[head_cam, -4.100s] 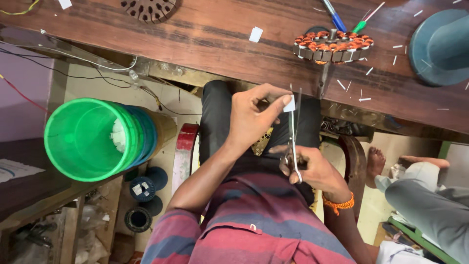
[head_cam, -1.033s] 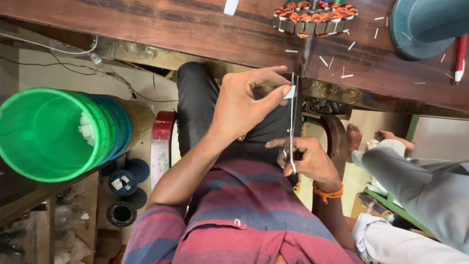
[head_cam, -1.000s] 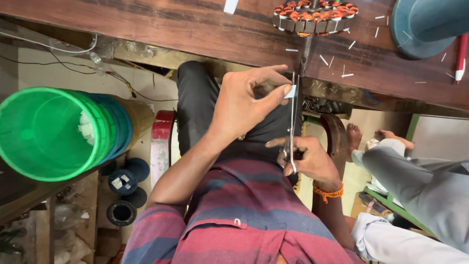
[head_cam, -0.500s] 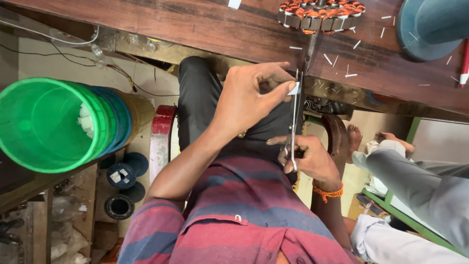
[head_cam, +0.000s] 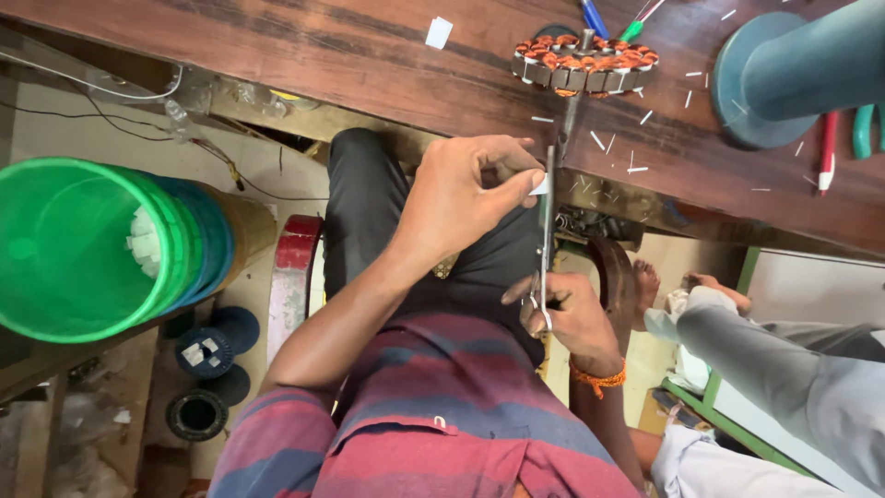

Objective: The person sits at a workbench and cuts small white paper insulation pieces with scissors, then inserts them into the slots of a motor armature held on the bench. They press the pieces into place by hand and use a green-handled screwdriver to work on the armature assembly.

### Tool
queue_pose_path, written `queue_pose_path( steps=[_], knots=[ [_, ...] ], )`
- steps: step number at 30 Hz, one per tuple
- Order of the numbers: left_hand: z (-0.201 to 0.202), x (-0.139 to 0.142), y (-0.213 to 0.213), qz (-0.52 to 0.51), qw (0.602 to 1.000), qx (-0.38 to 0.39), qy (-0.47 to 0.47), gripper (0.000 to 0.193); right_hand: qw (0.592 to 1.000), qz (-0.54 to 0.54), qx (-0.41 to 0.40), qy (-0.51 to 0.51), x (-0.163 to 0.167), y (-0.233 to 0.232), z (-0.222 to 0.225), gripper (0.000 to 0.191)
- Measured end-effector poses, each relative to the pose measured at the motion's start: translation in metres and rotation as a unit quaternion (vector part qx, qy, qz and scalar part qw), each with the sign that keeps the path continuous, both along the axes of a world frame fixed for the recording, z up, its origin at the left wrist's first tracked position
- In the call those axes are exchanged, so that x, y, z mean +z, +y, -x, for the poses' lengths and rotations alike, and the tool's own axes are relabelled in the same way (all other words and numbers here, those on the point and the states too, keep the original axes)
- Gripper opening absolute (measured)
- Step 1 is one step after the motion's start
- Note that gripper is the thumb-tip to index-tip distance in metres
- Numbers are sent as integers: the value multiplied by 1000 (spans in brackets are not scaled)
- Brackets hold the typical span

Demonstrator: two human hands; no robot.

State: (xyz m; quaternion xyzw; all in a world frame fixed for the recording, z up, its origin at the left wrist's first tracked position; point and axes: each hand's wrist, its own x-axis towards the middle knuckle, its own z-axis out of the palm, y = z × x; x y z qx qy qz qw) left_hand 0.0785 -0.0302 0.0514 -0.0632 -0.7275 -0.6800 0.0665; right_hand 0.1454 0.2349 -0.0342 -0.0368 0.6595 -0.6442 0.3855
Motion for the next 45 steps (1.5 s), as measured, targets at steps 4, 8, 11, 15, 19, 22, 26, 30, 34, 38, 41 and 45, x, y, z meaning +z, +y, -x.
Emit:
queue_pose_path(
  steps=[4,8,11,15,19,22,26,30,34,38,41,45],
  knots=[
    [-2,-15,1,-106,991,-19,-76,15,992,-14,-98,74,7,2,-1,41],
    [-13,-46,-5,-170,981,-43,-85,32,947,-220,-174,158,34,22,23,47],
    [-14,-57,-11,-199,973,-46,-104,37,917,-299,-179,194,72,36,51,46],
    [-17,-56,-29,-231,960,-64,-143,18,871,-356,-207,267,108,29,93,56],
    [-35,-65,-34,-257,949,-72,-167,11,854,-343,-276,279,109,25,95,65],
    [-43,-71,-39,-268,949,-71,-152,11,902,-230,-281,232,98,25,95,64],
    [-46,-80,-46,-273,949,-77,-139,13,848,-369,-248,289,77,34,110,58],
    [-55,-76,-45,-257,953,-82,-139,16,843,-361,-238,319,67,47,113,40],
    [-65,-74,-30,-230,952,-106,-172,22,822,-447,-185,300,67,45,106,46],
    [-69,-71,-24,-235,944,-181,-148,18,826,-403,-253,302,81,30,97,56],
    [-65,-67,-24,-227,948,-152,-165,15,898,-221,-338,173,76,16,83,66],
    [-53,-62,-21,-288,936,-127,-154,10,933,-85,-315,152,40,9,62,81]
  ],
)
